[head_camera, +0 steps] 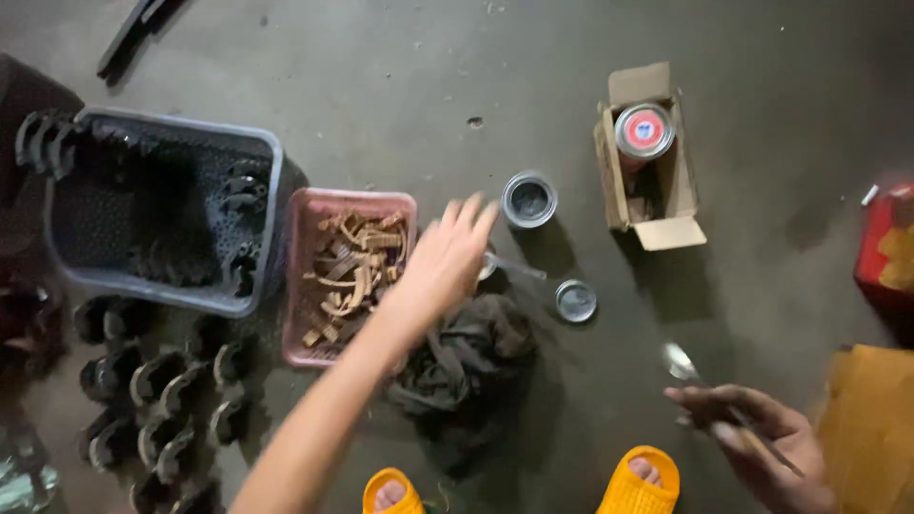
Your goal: Cleaning a metal cup and then mixing two components from separate cans into a smaller container using a spoon.
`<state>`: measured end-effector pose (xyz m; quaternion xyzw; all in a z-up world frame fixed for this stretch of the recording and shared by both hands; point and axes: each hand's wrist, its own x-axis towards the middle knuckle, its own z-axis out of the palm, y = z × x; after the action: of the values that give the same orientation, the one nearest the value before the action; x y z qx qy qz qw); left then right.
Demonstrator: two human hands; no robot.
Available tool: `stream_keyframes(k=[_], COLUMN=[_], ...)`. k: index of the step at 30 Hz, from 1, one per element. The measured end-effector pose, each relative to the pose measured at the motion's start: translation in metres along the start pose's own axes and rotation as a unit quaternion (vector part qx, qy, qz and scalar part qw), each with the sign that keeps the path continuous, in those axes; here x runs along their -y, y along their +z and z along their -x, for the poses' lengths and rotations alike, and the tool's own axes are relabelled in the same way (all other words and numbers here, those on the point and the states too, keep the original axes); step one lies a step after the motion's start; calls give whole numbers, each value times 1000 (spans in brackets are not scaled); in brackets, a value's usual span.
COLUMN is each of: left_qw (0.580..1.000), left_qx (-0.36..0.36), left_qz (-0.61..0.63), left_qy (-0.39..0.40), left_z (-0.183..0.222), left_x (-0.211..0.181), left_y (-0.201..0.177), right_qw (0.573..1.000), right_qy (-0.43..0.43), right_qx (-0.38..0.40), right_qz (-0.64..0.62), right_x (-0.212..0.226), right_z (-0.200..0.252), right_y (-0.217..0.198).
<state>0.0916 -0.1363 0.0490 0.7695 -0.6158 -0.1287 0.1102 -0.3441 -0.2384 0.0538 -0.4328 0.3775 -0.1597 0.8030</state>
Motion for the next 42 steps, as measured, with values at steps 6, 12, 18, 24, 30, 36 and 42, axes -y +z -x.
stream_keyframes(k=[6, 12, 18, 24, 30, 36, 42], left_qw=[985, 977, 898, 867, 891, 882, 880], left_qx=[20, 132, -148, -301, -291, -275, -283], left_qz=[-115, 167, 412, 398, 338, 376, 379], left_qy=[124, 26, -44, -14, -89, -67, -45], left_z=[-124, -121, -66, 52, 139, 164, 170], left_x=[40, 46, 18, -22, -40, -49, -58], left_y=[92, 84, 20, -37, -20, -29, -36], right_qw=[924, 879, 882, 953, 941, 730, 666], right_qy=[-46, -167, -118, 49, 123, -433, -492], right_qx=[-240, -186, -135, -151, -44, 257, 322], right_qz=[294, 405, 436, 257, 313, 462, 460], right_x=[-9, 7, -6, 51, 92, 116, 114], right_z=[-28, -59, -79, -61, -35, -6, -8], right_y=[26, 36, 21, 23, 131, 234, 254])
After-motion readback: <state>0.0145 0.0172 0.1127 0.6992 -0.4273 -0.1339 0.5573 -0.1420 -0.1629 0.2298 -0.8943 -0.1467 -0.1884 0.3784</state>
